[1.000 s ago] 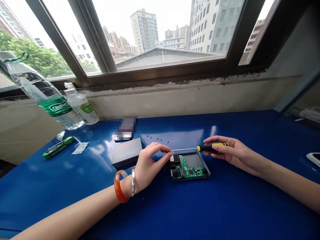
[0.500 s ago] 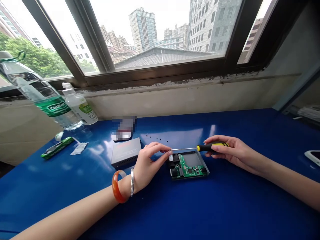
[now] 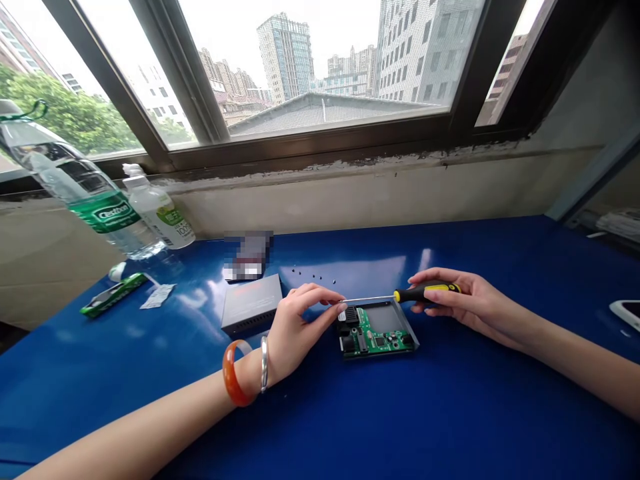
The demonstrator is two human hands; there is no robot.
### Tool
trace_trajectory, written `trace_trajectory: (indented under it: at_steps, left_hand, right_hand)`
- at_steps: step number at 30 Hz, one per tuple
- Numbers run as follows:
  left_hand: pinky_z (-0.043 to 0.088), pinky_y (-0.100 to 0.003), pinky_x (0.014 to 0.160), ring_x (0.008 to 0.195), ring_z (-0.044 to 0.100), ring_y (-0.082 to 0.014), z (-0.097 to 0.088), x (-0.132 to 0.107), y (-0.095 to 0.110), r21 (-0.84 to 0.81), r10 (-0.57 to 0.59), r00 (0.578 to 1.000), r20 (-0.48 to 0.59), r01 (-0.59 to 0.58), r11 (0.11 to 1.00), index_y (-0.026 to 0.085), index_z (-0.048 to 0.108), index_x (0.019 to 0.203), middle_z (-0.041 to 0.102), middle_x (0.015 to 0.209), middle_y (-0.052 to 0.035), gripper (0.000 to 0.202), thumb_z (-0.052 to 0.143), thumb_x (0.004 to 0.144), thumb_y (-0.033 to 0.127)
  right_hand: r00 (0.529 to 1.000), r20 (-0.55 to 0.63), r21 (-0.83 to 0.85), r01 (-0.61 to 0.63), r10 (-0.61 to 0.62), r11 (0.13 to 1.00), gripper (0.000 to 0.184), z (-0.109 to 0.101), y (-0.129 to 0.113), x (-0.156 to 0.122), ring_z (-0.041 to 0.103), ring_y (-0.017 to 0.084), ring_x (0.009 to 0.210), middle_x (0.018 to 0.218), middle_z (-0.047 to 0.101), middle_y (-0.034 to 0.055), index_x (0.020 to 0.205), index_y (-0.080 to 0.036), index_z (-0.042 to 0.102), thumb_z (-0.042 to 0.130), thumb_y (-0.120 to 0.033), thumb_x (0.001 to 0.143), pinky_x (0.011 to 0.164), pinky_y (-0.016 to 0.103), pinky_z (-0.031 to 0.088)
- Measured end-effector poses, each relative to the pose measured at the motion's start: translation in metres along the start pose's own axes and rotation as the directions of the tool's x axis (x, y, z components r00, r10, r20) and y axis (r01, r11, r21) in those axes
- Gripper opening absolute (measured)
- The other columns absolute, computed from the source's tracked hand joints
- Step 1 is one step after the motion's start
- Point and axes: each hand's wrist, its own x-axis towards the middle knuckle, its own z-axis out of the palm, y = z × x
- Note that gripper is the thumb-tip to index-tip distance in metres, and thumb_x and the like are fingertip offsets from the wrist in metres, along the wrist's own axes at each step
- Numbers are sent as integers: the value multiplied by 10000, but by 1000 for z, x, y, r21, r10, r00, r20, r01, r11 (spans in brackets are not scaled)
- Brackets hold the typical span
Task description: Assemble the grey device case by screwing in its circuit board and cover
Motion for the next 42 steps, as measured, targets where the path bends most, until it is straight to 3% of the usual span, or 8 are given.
trace_trajectory:
  at_steps: [7, 11, 14, 19, 24, 30, 36, 42]
  left_hand:
    - [455, -407, 911, 1014, 584, -243, 0, -2, 4, 78, -18, 990, 140, 8, 997, 206, 563, 1139, 644, 1078, -80, 475, 690, 767, 473]
    - [385, -484, 995, 1158, 508, -325, 0, -3, 5, 187, 35, 954, 298, -94, 978, 216, 468, 1282, 572, 1244, -121, 809, 717, 634, 631]
    - [356, -503, 1014, 1163, 507, -335, 1, -4, 2, 214, 56, 944, 324, -131, 968, 208, 441, 1318, 572, 1245, -125, 844, 703, 640, 636]
    - [372, -474, 992, 1121, 533, -316, 3, -5, -2, 215, 58, 955, 290, -124, 969, 201, 484, 1274, 597, 1195, -109, 766, 698, 663, 611]
    - [398, -449, 956, 1082, 547, -299, 2, -5, -1, 207, 50, 961, 271, -109, 972, 189, 538, 1203, 613, 1141, -98, 689, 719, 661, 575]
    - [393, -452, 950, 1075, 548, -298, 1, -5, -1, 201, 46, 959, 281, -106, 974, 201, 561, 1163, 610, 1151, -92, 653, 729, 652, 571]
    - [391, -442, 955, 1086, 545, -291, 2, -2, 2, 225, 13, 956, 294, -82, 971, 213, 563, 1146, 611, 1155, -84, 626, 733, 654, 561]
    - [398, -425, 943, 1072, 542, -275, 2, -1, 3, 237, 22, 958, 285, -93, 967, 211, 560, 1136, 614, 1130, -68, 618, 740, 653, 552]
  right_hand:
    - [984, -149, 41, 103, -96, 994, 315, -4, -9, 0, 691, 144, 758, 929, 692, 28, 952, -230, 673, 789, -320, 673, 744, 234, 587]
    - [934, -285, -5, 225, -217, 974, 221, -9, -29, -4, 673, 114, 764, 901, 698, 13, 877, -253, 693, 787, -291, 681, 712, 150, 566]
    - [876, -343, -104, 322, -338, 941, 212, -5, -51, -10, 643, 96, 740, 1002, 692, 12, 885, -258, 724, 785, -263, 682, 618, 114, 542]
    - [756, -293, -372, 474, -586, 798, 175, 28, -91, -17, 576, 91, 638, 886, 661, -30, 893, -327, 729, 757, -320, 720, 600, 203, 532]
    - [632, -68, -702, 519, -772, 487, 477, 65, -119, -25, 618, 129, 679, 879, 649, -13, 1212, -336, 598, 718, -400, 755, 637, 255, 543]
    - [673, 195, -853, 475, -714, 214, 385, 74, -116, -36, 640, 124, 710, 908, 664, -28, 1114, -331, 625, 682, -472, 761, 576, 200, 530]
    - [781, 305, -864, 468, -545, 187, 189, 55, -112, -35, 629, 110, 630, 789, 665, -34, 893, -283, 645, 671, -422, 767, 484, 176, 483]
    - [833, 317, -874, 442, -454, 201, 147, 54, -122, -35, 635, 123, 651, 802, 678, -32, 878, -284, 648, 646, -402, 791, 481, 184, 503]
